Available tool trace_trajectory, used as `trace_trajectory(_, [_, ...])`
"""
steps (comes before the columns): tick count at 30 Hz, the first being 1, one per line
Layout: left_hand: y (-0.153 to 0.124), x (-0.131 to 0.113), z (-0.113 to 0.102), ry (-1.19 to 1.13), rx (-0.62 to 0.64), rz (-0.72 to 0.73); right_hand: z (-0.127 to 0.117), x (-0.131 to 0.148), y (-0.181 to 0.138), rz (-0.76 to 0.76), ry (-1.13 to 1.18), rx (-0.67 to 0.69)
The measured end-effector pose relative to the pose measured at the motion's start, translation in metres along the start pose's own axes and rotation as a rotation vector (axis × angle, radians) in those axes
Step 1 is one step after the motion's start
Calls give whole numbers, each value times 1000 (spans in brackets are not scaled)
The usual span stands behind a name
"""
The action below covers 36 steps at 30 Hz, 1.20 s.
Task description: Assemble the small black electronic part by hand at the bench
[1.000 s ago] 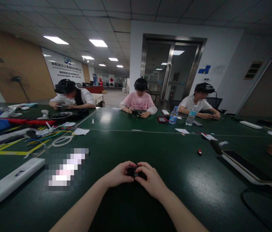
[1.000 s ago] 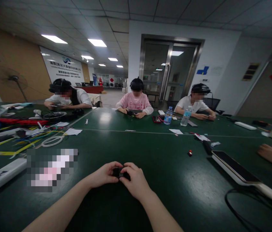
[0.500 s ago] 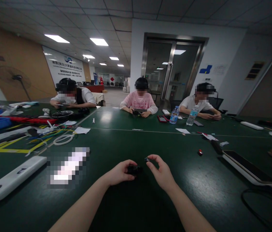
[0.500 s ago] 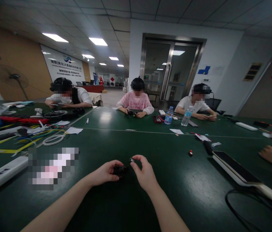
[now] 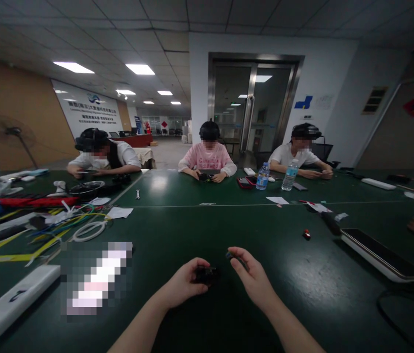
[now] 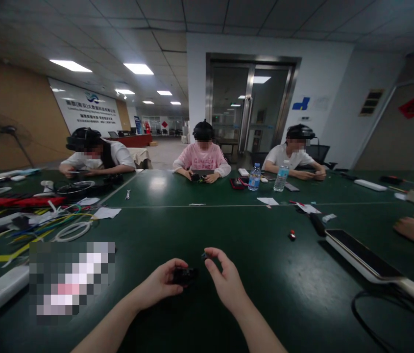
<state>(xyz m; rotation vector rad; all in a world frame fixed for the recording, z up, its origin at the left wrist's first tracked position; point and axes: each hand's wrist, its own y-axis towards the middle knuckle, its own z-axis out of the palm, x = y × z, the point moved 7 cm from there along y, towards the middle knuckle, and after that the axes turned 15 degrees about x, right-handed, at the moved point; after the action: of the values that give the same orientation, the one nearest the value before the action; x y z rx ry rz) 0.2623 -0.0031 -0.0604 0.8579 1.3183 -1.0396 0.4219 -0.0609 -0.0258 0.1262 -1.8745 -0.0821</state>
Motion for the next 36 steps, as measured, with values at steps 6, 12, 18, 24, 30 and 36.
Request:
trace_trajectory(6, [-1, 3, 1, 42, -5, -26, 7, -8, -4, 62, 27, 25])
trace_trajectory(12, [2, 6, -2, 97, -16, -64, 3, -21, -3, 75, 71, -6])
trace_trajectory(18, [7, 3, -7, 153, -74, -83, -5, -39, 1, 64, 133, -110])
trace_trajectory(24, [11, 6, -10, 140, -64, -4, -7, -50, 4, 44, 134, -133])
trace_trajectory(30, [11, 5, -9, 125, -23, -17, -8, -53, 4, 48, 112, -127])
trace_trajectory(36, [8, 3, -9, 141, -46, -38, -9, -42, 2, 43, 98, -147])
